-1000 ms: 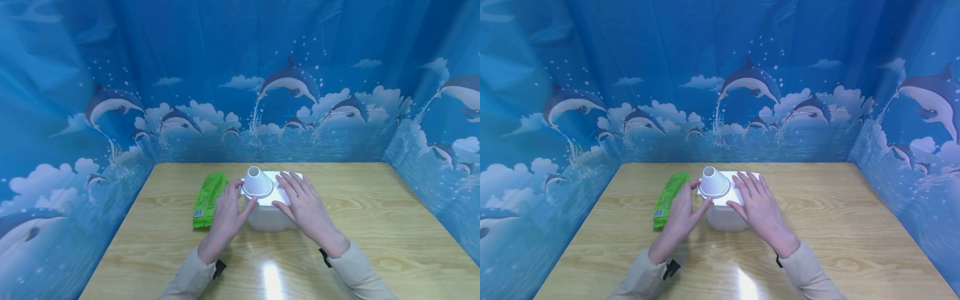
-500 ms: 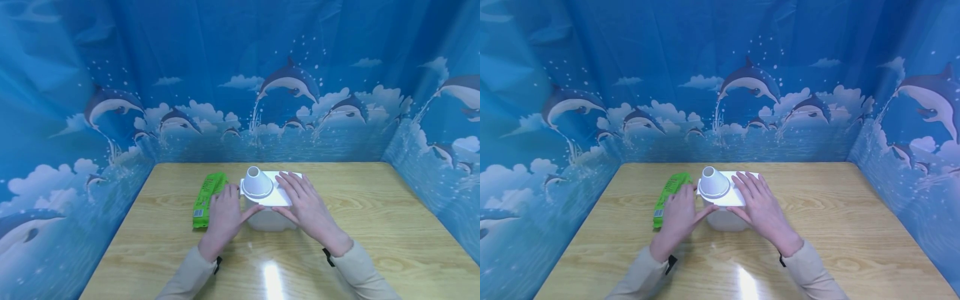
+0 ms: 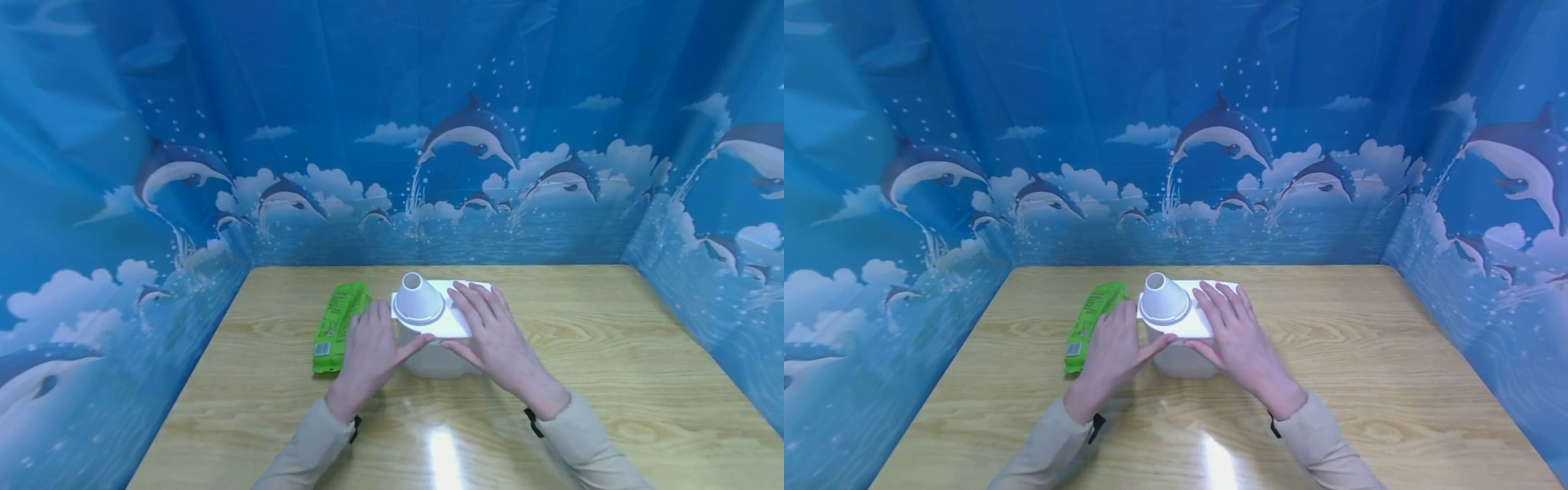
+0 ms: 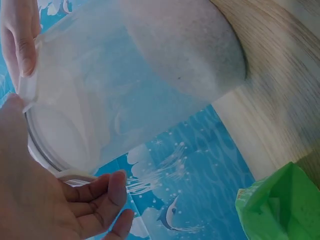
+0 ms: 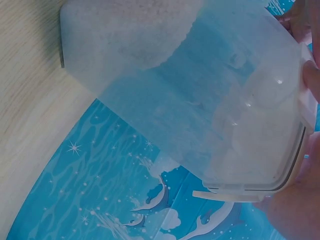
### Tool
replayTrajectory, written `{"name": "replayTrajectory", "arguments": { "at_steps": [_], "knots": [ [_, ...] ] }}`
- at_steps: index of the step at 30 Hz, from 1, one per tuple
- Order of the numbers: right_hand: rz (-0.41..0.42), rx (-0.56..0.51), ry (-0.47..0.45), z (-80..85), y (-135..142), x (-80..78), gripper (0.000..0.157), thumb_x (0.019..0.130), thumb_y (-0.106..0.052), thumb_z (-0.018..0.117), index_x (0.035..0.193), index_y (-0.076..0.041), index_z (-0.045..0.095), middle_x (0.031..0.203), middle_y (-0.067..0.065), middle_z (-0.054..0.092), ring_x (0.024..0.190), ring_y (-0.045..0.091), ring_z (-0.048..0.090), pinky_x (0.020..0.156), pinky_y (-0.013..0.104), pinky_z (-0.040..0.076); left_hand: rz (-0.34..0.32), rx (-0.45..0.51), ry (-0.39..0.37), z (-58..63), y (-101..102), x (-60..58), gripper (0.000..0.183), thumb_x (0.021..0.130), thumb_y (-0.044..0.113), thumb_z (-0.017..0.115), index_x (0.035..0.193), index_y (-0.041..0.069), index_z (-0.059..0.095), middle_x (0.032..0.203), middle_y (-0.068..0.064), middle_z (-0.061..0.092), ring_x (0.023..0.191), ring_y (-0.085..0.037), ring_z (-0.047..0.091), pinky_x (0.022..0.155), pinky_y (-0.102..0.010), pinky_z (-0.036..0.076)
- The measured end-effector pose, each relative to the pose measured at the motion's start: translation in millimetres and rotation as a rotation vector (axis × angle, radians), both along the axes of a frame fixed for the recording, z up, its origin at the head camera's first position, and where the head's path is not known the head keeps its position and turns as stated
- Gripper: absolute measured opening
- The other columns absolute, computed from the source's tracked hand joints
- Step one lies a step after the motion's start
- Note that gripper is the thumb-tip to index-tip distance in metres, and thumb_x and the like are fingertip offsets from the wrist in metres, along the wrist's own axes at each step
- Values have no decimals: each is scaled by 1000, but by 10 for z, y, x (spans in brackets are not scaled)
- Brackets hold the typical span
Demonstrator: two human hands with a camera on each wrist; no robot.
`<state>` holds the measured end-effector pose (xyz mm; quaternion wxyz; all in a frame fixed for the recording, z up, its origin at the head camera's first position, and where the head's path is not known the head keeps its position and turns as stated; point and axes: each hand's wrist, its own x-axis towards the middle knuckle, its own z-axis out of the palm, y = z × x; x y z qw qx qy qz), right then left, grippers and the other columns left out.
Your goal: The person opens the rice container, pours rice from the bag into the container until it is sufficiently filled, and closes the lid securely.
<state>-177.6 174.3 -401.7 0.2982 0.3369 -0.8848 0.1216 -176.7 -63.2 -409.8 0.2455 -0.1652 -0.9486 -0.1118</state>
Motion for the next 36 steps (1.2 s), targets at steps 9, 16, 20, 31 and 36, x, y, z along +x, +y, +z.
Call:
{"name": "replayTrajectory", "arguments": {
  "at_steps": [9, 16, 20, 31, 36],
  "knots": [
    [-20, 18, -9, 13, -16, 14, 82, 101, -67, 33, 154, -4, 38, 154, 17, 43, 141, 37, 39, 124, 57, 19, -35, 80, -33, -32, 3, -27, 105, 84, 91, 18, 114, -1, 60, 86, -5, 56, 69, -16, 49, 64, -27, 46],
    [-23, 15, -16, 18, -22, 14, 81, 102, -67, 33, 154, -5, 39, 154, 17, 43, 141, 37, 39, 123, 58, 19, -61, 140, -29, -65, 1, -26, 103, 86, 89, 22, 119, -1, 60, 88, -4, 58, 71, -15, 51, 66, -29, 49],
    [-24, 11, -17, 13, -18, 13, 82, 102, -67, 33, 154, -5, 38, 154, 17, 44, 141, 37, 39, 123, 58, 19, -35, 108, -62, -30, -4, -6, 102, 85, 89, 26, 122, -1, 60, 93, -6, 62, 76, -18, 58, 73, -34, 52],
    [-16, -7, -12, -13, -7, 4, 81, 102, -67, 35, 154, -6, 39, 153, 16, 44, 141, 36, 39, 124, 57, 19, 31, 65, -60, 66, 4, 5, 100, 80, 84, 56, 137, 2, 54, 123, -14, 64, 108, -27, 64, 91, -47, 56],
    [-10, -10, 6, -25, 2, 2, 81, 102, -66, 35, 153, -4, 40, 152, 17, 45, 141, 36, 39, 123, 56, 20, -26, 91, -58, 98, 14, -1, 100, 81, 78, 62, 146, 4, 47, 138, -16, 58, 124, -33, 58, 103, -54, 49]
  ]
}}
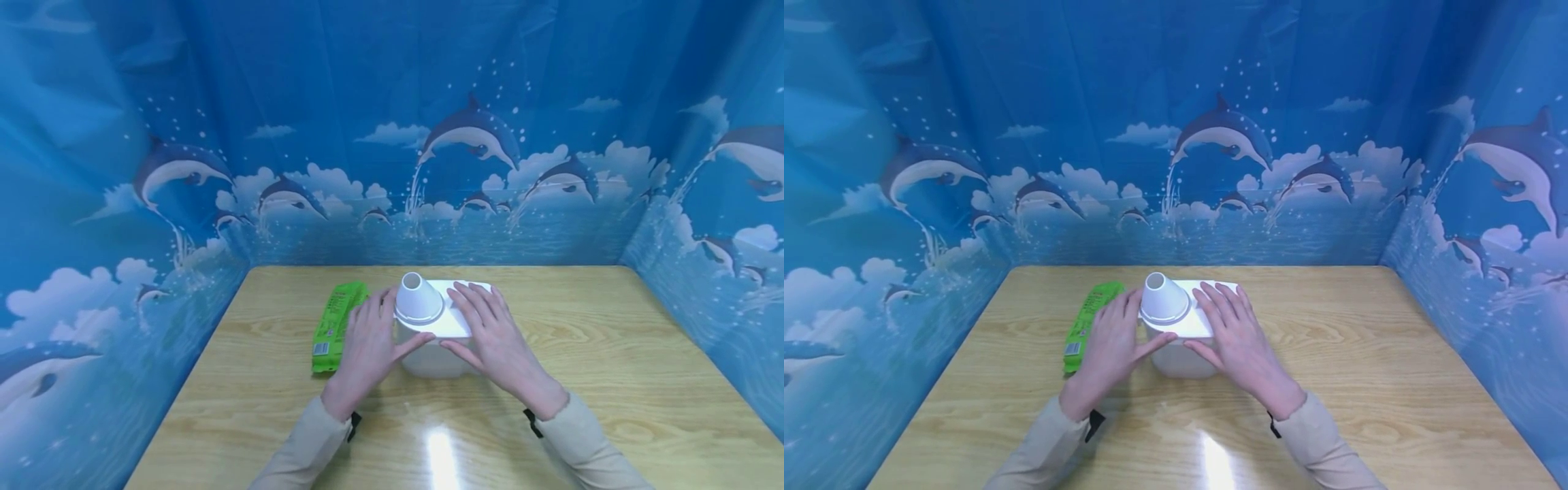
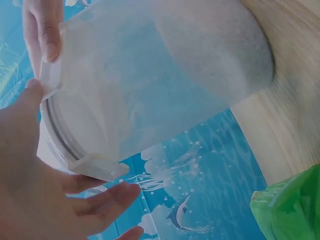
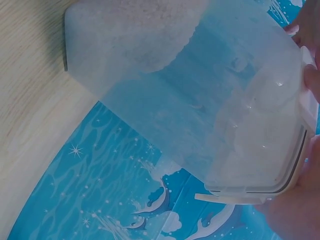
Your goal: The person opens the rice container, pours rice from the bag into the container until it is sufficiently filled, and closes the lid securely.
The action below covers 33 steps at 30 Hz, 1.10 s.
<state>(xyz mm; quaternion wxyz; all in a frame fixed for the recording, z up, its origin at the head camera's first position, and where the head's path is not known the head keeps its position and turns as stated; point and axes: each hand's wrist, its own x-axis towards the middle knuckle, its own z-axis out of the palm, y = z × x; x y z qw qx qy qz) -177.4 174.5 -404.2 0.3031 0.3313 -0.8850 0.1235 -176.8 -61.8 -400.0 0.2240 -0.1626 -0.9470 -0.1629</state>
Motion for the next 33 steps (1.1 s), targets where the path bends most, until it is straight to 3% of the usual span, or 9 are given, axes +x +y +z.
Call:
{"name": "replayTrajectory", "arguments": {
  "at_steps": [4, 11, 18, 22, 27, 33],
  "knots": [
    [-4, 4, 15, -2, 3, 2, 81, 101, -67, 34, 152, -4, 41, 151, 17, 46, 140, 36, 40, 122, 58, 23, -33, -15, 41, 2, -1, 0, 99, 81, 76, 64, 146, 2, 47, 138, -17, 58, 123, -34, 59, 105, -55, 47],
    [-8, -5, 9, 7, 13, -9, 82, 101, -68, 35, 153, -6, 41, 151, 16, 47, 140, 36, 40, 122, 57, 22, -28, -46, 83, -6, 4, -16, 100, 80, 77, 65, 143, 2, 49, 133, -15, 62, 121, -32, 60, 106, -55, 47],
    [14, -37, -64, 55, 35, 10, 83, 99, -68, 38, 156, -8, 37, 154, 15, 44, 143, 36, 38, 123, 57, 19, -25, -39, 76, 8, 0, -27, 100, 77, 77, 67, 141, 2, 51, 129, -15, 64, 120, -32, 60, 106, -55, 47],
    [18, -98, -125, 113, 90, 56, 85, 97, -66, 49, 158, -9, 32, 157, 17, 39, 145, 36, 35, 120, 58, 27, -28, -37, 80, 10, -7, -33, 99, 76, 77, 69, 139, 2, 53, 126, -14, 64, 118, -30, 60, 105, -54, 47],
    [-79, -151, -150, 160, 218, 105, 90, 92, -51, 70, 159, -9, 29, 156, 18, 39, 143, 40, 37, 114, 64, 33, -25, -30, 72, 11, -15, -43, 100, 75, 79, 68, 139, 3, 54, 125, -13, 64, 118, -30, 60, 106, -54, 46],
    [-231, -129, -183, 135, 365, 143, 85, 90, -45, 74, 154, -4, 37, 147, 23, 50, 134, 44, 46, 108, 65, 37, -23, -22, 63, 8, -21, -49, 102, 74, 81, 66, 139, 3, 54, 126, -12, 64, 119, -30, 60, 106, -54, 46]
  ]
}}
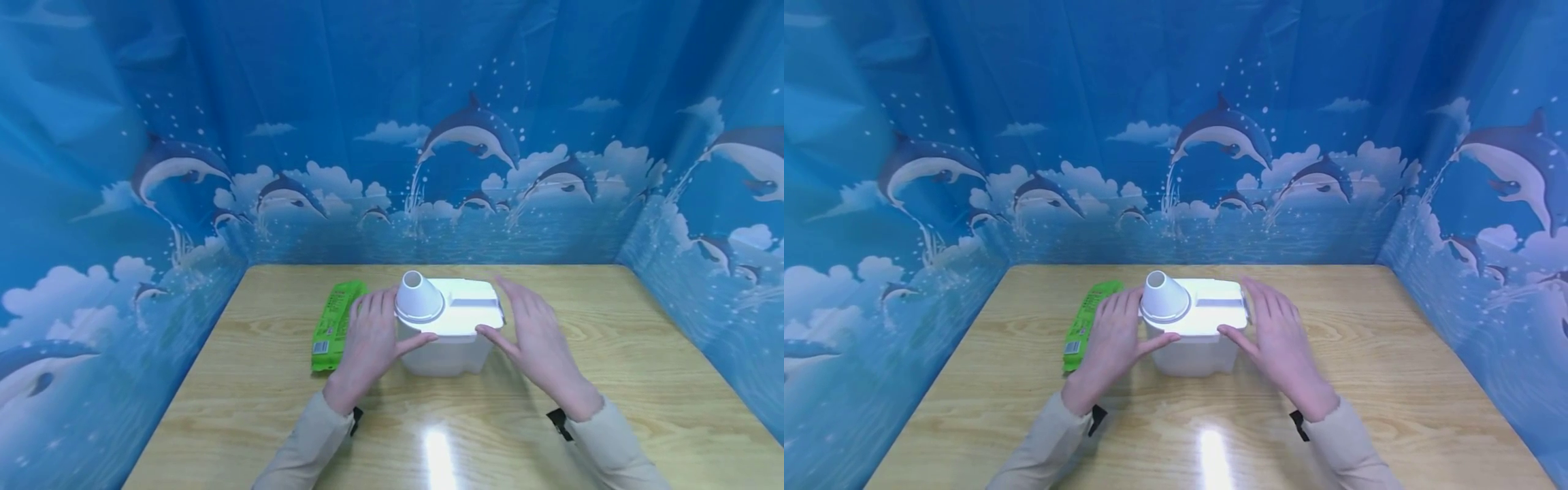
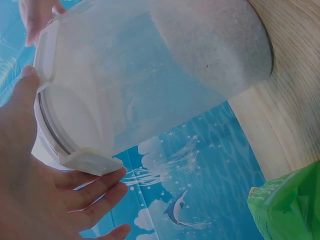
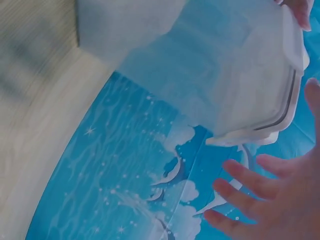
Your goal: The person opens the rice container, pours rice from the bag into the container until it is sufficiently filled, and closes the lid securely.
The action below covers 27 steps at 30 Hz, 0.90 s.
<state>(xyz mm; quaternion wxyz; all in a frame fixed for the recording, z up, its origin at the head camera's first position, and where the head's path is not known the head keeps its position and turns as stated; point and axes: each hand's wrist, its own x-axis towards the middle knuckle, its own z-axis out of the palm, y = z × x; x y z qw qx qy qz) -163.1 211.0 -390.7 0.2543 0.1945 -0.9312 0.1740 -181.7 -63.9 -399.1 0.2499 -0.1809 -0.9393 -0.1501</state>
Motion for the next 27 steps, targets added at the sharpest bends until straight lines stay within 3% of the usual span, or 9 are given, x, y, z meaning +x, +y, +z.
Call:
{"name": "replayTrajectory", "arguments": {
  "at_steps": [7, 13, 17, 27],
  "knots": [
    [-103, 83, -85, -57, 45, 30, 68, 92, -55, 67, 130, 1, 59, 119, 18, 66, 113, 42, 59, 94, 62, 48, 2, 7, 9, -9, 3, 0, 103, 73, 80, 68, 139, 3, 54, 126, -12, 64, 119, -30, 60, 107, -53, 46],
    [-46, 116, -45, -118, 44, 4, 50, 95, -49, 65, 108, -2, 61, 95, 9, 64, 87, 27, 59, 72, 43, 53, -6, 17, 15, -13, 3, 1, 101, 73, 79, 69, 137, 3, 55, 124, -12, 65, 118, -29, 60, 105, -51, 48],
    [11, 111, -41, -135, 44, -12, 43, 97, -43, 65, 106, -2, 59, 93, 8, 61, 84, 23, 55, 67, 39, 51, -17, 23, 27, -18, 3, -1, 100, 73, 78, 71, 136, 2, 55, 122, -12, 65, 115, -29, 61, 102, -48, 50],
    [25, 80, -68, -143, 46, -26, 39, 99, -41, 64, 109, -3, 59, 88, 3, 60, 81, 19, 56, 64, 35, 49, -49, 27, 44, -25, 17, -16, 99, 73, 76, 73, 136, 1, 55, 120, -13, 65, 111, -29, 61, 99, -46, 52]
  ]
}}
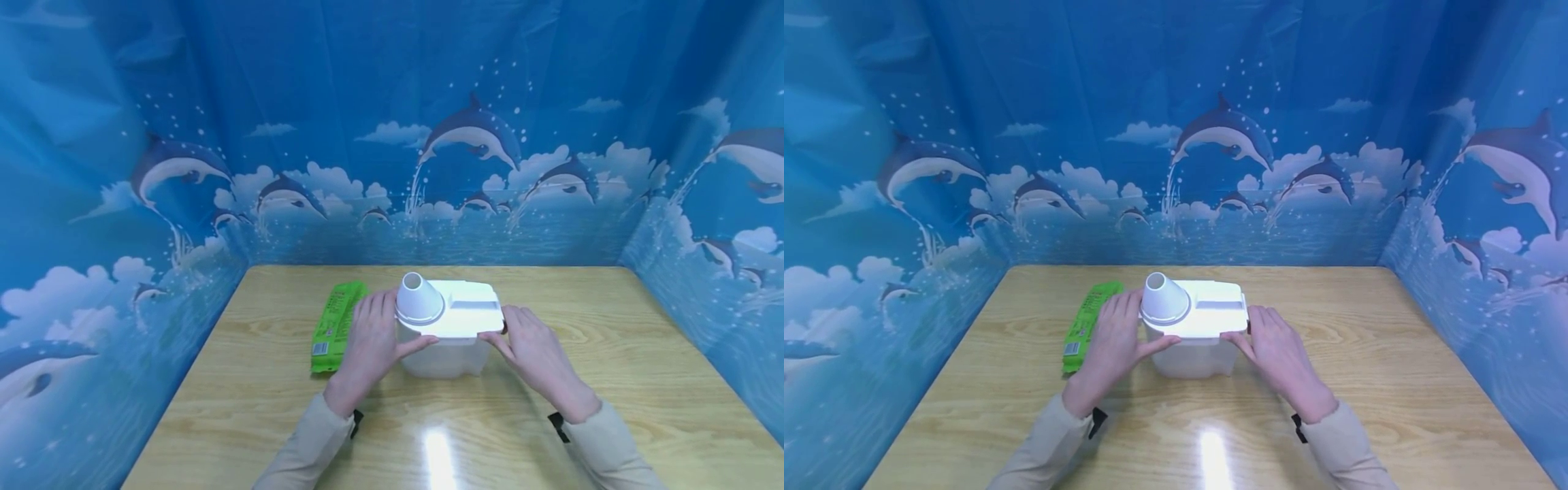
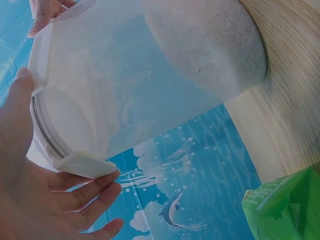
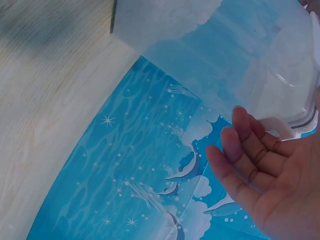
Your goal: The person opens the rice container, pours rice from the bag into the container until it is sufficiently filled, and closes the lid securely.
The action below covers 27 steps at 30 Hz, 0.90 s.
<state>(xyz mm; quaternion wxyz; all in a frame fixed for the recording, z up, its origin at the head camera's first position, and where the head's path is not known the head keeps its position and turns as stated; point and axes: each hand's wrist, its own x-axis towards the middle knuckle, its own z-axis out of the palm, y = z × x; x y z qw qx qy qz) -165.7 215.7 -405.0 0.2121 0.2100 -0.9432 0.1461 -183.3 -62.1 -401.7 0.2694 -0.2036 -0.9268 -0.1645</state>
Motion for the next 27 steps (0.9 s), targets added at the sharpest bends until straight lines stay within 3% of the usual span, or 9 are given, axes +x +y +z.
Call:
{"name": "replayTrajectory", "arguments": {
  "at_steps": [8, 15, 21, 27],
  "knots": [
    [14, 7, 74, -60, 19, -15, 42, 98, -42, 64, 110, -2, 59, 90, 5, 62, 81, 21, 57, 66, 38, 51, -14, 11, 0, -14, -11, 8, 99, 74, 75, 73, 137, 1, 54, 121, -12, 64, 112, -28, 61, 99, -46, 52],
    [-2, 85, 176, -57, 46, -25, 65, 100, -62, 45, 108, 0, 62, 93, 11, 64, 83, 27, 59, 68, 42, 53, -17, 5, -10, -11, -15, 12, 98, 75, 75, 71, 138, 1, 53, 122, -13, 63, 114, -29, 61, 101, -47, 52],
    [-1, 98, 212, -44, 79, -51, 76, 99, -70, 32, 103, 0, 62, 91, 13, 64, 82, 31, 62, 66, 45, 56, -12, -1, -24, 1, -17, 20, 98, 77, 74, 71, 139, 1, 52, 124, -13, 63, 116, -29, 60, 102, -48, 50],
    [-6, 61, 166, -1, 102, -47, 70, 96, -64, 52, 118, 1, 60, 97, 12, 65, 85, 29, 64, 69, 45, 57, -9, -5, -44, 7, -15, 22, 98, 78, 74, 70, 141, 2, 50, 126, -13, 62, 118, -30, 59, 105, -50, 49]
  ]
}}
